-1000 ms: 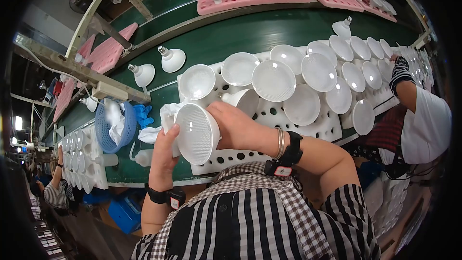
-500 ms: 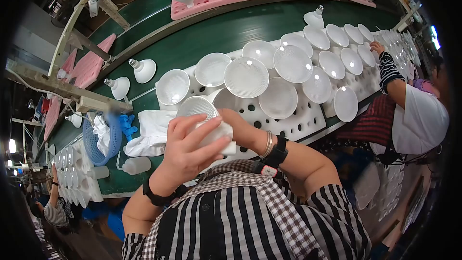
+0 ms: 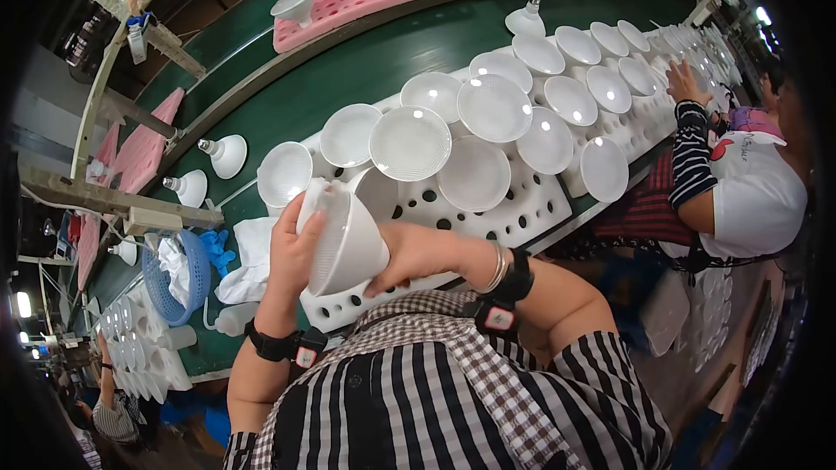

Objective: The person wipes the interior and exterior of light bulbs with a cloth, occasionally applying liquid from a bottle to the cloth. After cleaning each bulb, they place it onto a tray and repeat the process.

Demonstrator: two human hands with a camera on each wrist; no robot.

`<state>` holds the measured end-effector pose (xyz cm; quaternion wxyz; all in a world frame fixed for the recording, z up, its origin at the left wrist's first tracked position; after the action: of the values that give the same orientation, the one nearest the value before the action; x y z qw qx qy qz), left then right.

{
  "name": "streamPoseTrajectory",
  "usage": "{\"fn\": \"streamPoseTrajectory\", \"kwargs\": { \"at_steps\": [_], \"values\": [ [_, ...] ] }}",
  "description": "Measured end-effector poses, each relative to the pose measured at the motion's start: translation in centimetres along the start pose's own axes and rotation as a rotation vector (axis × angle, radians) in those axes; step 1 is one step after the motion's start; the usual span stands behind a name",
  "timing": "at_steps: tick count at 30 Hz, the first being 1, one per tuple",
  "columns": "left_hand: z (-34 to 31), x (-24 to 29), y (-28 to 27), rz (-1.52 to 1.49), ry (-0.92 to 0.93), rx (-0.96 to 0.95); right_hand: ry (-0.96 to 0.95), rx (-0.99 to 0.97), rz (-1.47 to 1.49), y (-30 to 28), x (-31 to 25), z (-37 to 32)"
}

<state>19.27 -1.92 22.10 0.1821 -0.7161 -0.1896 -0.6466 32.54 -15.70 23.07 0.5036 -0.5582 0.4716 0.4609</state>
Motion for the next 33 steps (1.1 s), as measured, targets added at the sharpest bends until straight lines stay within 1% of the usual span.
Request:
{"fn": "streamPoseTrajectory", "kwargs": {
  "at_steps": [1,2,3,4,5,6,7,8,10,11,13,15,17,19,20,22,23,25,26,28,29,31,32,33],
  "values": [
    [0.0,-0.2,0.2,-0.027,-0.027,-0.054,0.148,-0.299,0.352,0.2,0.7,0.0],
    [0.0,0.0,0.3,-0.028,-0.028,-0.054,0.296,-0.598,0.703,0.7,1.1,-0.4],
    [-0.1,0.5,0.5,0.016,-0.013,-0.038,0.302,-0.596,0.766,0.9,1.7,-0.5],
    [-0.1,0.8,0.6,0.060,0.002,-0.022,0.303,-0.596,0.765,1.0,2.1,-0.5],
    [-0.1,0.9,0.4,0.061,0.004,-0.021,0.313,-0.470,0.753,0.7,2.4,-0.3],
    [-0.1,1.2,-0.1,0.039,0.076,0.018,0.322,-0.344,0.741,0.4,2.5,-0.1],
    [-0.2,1.5,-0.5,0.018,0.145,0.055,0.331,-0.122,0.633,0.1,2.2,-0.2],
    [-0.6,1.6,-0.4,0.019,0.142,0.050,0.331,-0.118,0.638,0.1,1.9,-0.3],
    [-1.3,1.8,0.0,-0.046,0.031,-0.076,0.347,0.071,0.307,-0.9,1.6,-0.3],
    [-1.3,1.7,0.4,-0.027,-0.002,-0.099,0.348,0.067,0.308,-0.9,1.7,-0.3],
    [-1.3,1.5,0.3,-0.020,-0.008,-0.098,0.371,0.109,0.239,-0.8,2.0,-0.4],
    [-1.3,1.4,0.1,-0.015,-0.010,-0.101,0.399,0.087,0.215,-0.9,1.6,-0.6],
    [-1.4,1.0,-0.1,-0.280,-0.098,-0.142,0.428,0.067,0.192,-1.0,1.2,-0.7],
    [-1.5,1.2,-0.2,-0.232,-0.100,-0.160,0.422,0.036,0.164,-0.9,1.0,-0.7],
    [-1.7,1.3,-0.2,-0.186,-0.101,-0.177,0.426,0.035,0.167,-0.5,2.0,-0.8],
    [-1.9,1.7,-0.1,-0.146,-0.122,-0.185,0.216,0.179,-0.170,-0.4,3.0,-0.5],
    [-2.0,1.9,0.1,-0.104,-0.140,-0.194,0.217,0.175,-0.170,-0.4,3.5,-0.7],
    [-2.0,2.4,0.3,-0.069,-0.123,-0.193,0.292,0.195,-0.405,-0.4,2.7,-0.9],
    [-2.1,2.5,0.4,-0.034,-0.104,-0.194,0.293,0.192,-0.405,-0.5,2.1,-0.9],
    [-1.7,2.7,0.6,0.015,-0.106,-0.192,0.377,0.159,-0.493,-0.7,1.1,-0.9],
    [-1.4,2.8,0.7,0.064,-0.107,-0.191,0.376,0.156,-0.493,-0.6,1.2,-0.9],
    [-0.6,2.8,1.0,0.053,-0.110,-0.164,0.278,0.199,-0.758,-0.5,0.9,-1.1],
    [0.0,2.7,1.0,0.044,-0.110,-0.140,0.276,0.195,-0.759,-0.3,1.0,-1.1],
    [0.7,2.7,0.9,0.018,-0.125,-0.145,0.222,0.162,-0.780,0.1,0.9,-1.1]
  ]
}}
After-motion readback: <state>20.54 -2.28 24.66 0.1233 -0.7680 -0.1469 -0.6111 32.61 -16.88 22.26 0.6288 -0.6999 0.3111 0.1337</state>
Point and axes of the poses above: each hand's wrist, its own z-axis towards the middle knuckle, its own y-axis out of the palm, x = y × z, the point moved 3 cm from there along z, towards the middle knuckle, and after that the axes turned 8 degrees about -x, right-handed, at the moved point
